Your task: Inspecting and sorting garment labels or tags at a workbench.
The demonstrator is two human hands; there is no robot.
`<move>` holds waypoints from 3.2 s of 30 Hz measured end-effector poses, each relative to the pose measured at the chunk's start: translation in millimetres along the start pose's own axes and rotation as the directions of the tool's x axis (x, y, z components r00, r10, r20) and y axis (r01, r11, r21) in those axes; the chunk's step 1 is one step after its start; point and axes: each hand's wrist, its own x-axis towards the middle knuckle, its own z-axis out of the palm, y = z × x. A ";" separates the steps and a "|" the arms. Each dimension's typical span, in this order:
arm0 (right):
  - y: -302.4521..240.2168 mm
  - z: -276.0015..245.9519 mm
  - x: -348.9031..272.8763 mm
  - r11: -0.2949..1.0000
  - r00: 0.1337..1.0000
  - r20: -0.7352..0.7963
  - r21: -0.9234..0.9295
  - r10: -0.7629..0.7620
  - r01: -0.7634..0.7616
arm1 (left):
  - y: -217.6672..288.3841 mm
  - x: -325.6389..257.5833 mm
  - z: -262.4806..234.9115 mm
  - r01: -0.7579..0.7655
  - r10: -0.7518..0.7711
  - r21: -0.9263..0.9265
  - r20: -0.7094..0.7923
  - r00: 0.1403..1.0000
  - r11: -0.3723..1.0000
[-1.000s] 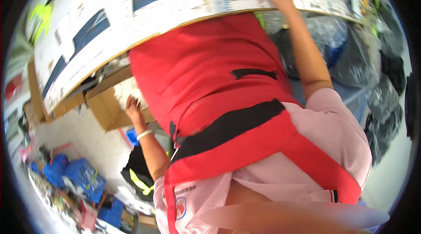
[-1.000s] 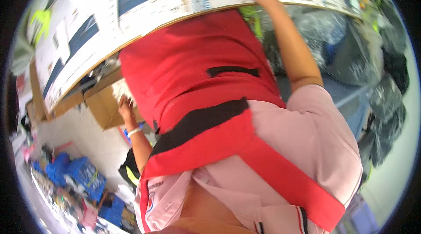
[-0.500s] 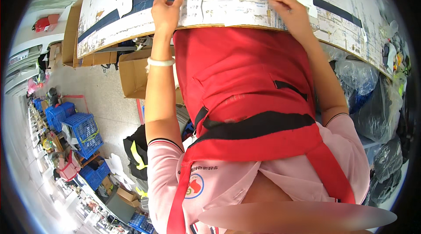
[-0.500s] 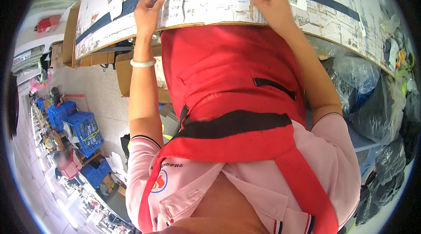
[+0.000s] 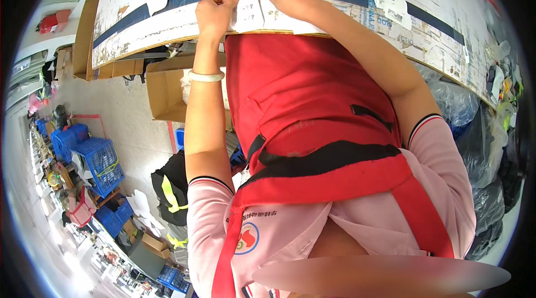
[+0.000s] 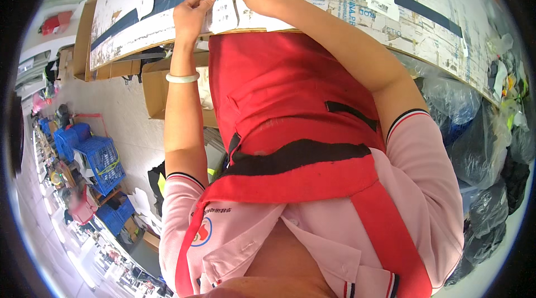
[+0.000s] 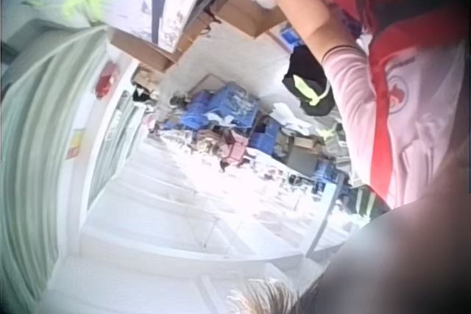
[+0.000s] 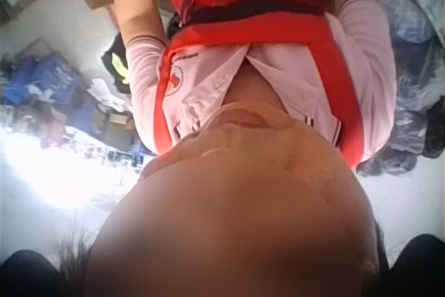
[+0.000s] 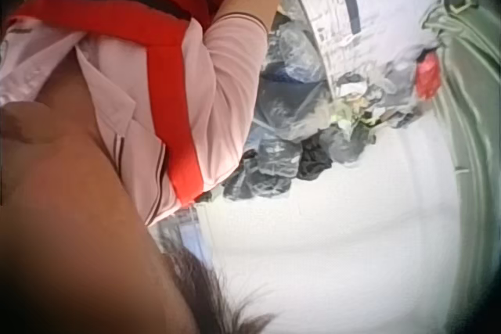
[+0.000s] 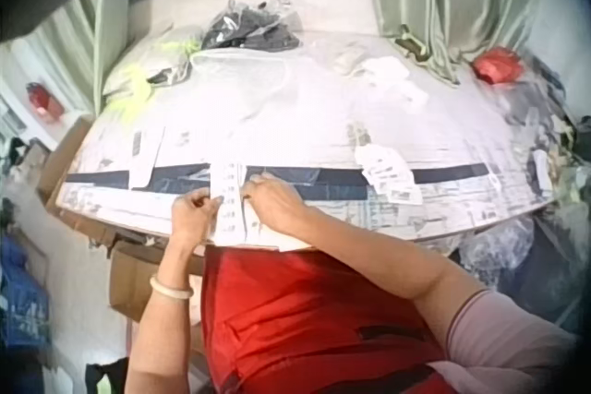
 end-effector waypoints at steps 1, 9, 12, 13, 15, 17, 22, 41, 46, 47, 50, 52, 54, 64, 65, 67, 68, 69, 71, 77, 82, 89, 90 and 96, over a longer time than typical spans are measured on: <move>1.3 -2.4 -1.1 1.000 1.000 0.009 0.028 0.005 -0.005 | -3.1 1.2 0.6 -0.005 0.005 -0.051 0.012 1.000 0.999; 27.0 -46.4 -65.4 0.973 0.981 -0.174 0.225 0.083 -0.043 | -16.8 -2.1 -11.1 0.125 -0.108 -0.323 0.072 0.992 0.938; 55.0 -80.5 -116.8 0.964 0.921 -0.339 0.239 0.191 -0.113 | -17.3 -6.3 -12.3 0.149 -0.133 -0.395 0.068 0.989 0.907; 69.6 -93.8 -136.0 0.939 0.893 -0.345 0.284 0.289 -0.194 | -12.9 -8.0 -11.5 0.114 -0.097 -0.398 0.062 0.993 0.910; 97.0 -117.8 -167.8 0.942 0.820 -0.465 0.203 0.334 -0.268 | 0.3 -13.7 -12.7 0.080 -0.072 -0.310 0.036 0.997 0.947; 103.5 -136.0 -186.7 0.923 0.797 -0.473 0.108 0.375 -0.370 | -2.5 -14.4 -18.5 0.031 -0.034 -0.246 -0.008 0.999 0.969; 127.0 -128.5 -214.5 0.893 0.842 -0.371 -0.069 0.392 -0.446 | 5.8 -15.6 -21.5 0.028 -0.041 -0.240 -0.051 0.998 0.970; 130.7 -143.0 -205.3 0.491 0.585 -0.080 0.642 0.807 -0.589 | 10.1 -19.5 -32.8 0.139 -0.150 -0.321 -0.009 0.989 0.937; 168.1 -128.0 -216.5 0.324 0.704 -0.094 0.924 0.704 -0.201 | 14.7 -16.5 -29.3 0.142 -0.151 -0.312 -0.003 0.989 0.939; 166.2 -128.5 -215.4 0.326 0.704 -0.096 0.924 0.704 -0.200 | 14.3 -16.4 -29.6 0.149 -0.159 -0.314 -0.005 0.987 0.938; 157.6 -130.0 -211.9 0.360 0.747 -0.050 0.896 0.663 -0.260 | 12.9 -17.3 -30.4 0.153 -0.161 -0.360 0.009 0.987 0.920; 150.7 -131.3 -210.9 0.333 0.761 -0.032 0.910 0.648 -0.245 | 10.8 -17.4 -31.7 0.157 -0.159 -0.366 0.025 0.987 0.917; 142.6 -133.9 -210.8 0.429 0.764 -0.096 0.869 0.638 -0.248 | 12.0 -17.4 -30.9 0.162 -0.157 -0.373 0.043 0.987 0.913; 108.4 -145.1 -216.9 0.999 0.801 -0.597 0.026 0.043 -0.035 | 14.7 -22.1 -27.7 0.167 -0.175 -0.422 0.020 0.984 0.891; 109.1 -141.6 -219.5 0.999 0.803 -0.595 0.027 0.041 -0.032 | 15.5 -22.7 -26.7 0.171 -0.181 -0.428 0.017 0.983 0.887; 109.0 -127.7 -229.1 0.997 0.857 -0.513 -0.039 0.039 -0.070 | 15.0 -21.8 -27.7 0.168 -0.176 -0.424 0.019 0.984 0.890; 108.4 -120.7 -232.0 0.997 0.858 -0.513 -0.039 0.038 -0.068 | 14.2 -21.3 -28.0 0.167 -0.173 -0.420 0.024 0.985 0.892; 106.6 -114.4 -233.4 1.000 0.865 -0.501 -0.005 0.019 -0.025 | 14.7 -21.2 -27.4 0.168 -0.175 -0.420 0.022 0.984 0.892; 105.2 -110.3 -234.0 0.999 0.873 -0.488 0.030 -0.002 0.019 | 16.2 -21.0 -26.2 0.168 -0.166 -0.425 0.043 0.985 0.890; 104.8 -124.9 -211.6 0.583 0.636 -0.256 0.720 0.728 -0.376 | 16.6 -23.8 -25.6 0.163 -0.177 -0.398 0.001 0.984 0.903; 151.6 -108.6 -218.3 0.996 0.725 -0.683 -0.052 -0.087 0.070 | 19.0 -20.2 -22.1 0.160 -0.161 -0.437 0.034 0.986 0.885; 124.4 -102.8 -234.8 0.987 0.904 -0.396 0.086 0.158 -0.135 | 21.6 -24.7 -21.8 0.186 -0.196 -0.427 0.020 0.980 0.885; 124.8 -101.9 -233.8 0.989 0.905 -0.400 0.094 0.144 -0.115 | 19.2 -24.1 -23.6 0.184 -0.196 -0.426 0.016 0.980 0.886; 114.1 -106.5 -229.5 0.862 0.810 -0.361 0.396 0.462 -0.316 | 17.8 -23.4 -24.0 0.173 -0.185 -0.452 0.019 0.983 0.875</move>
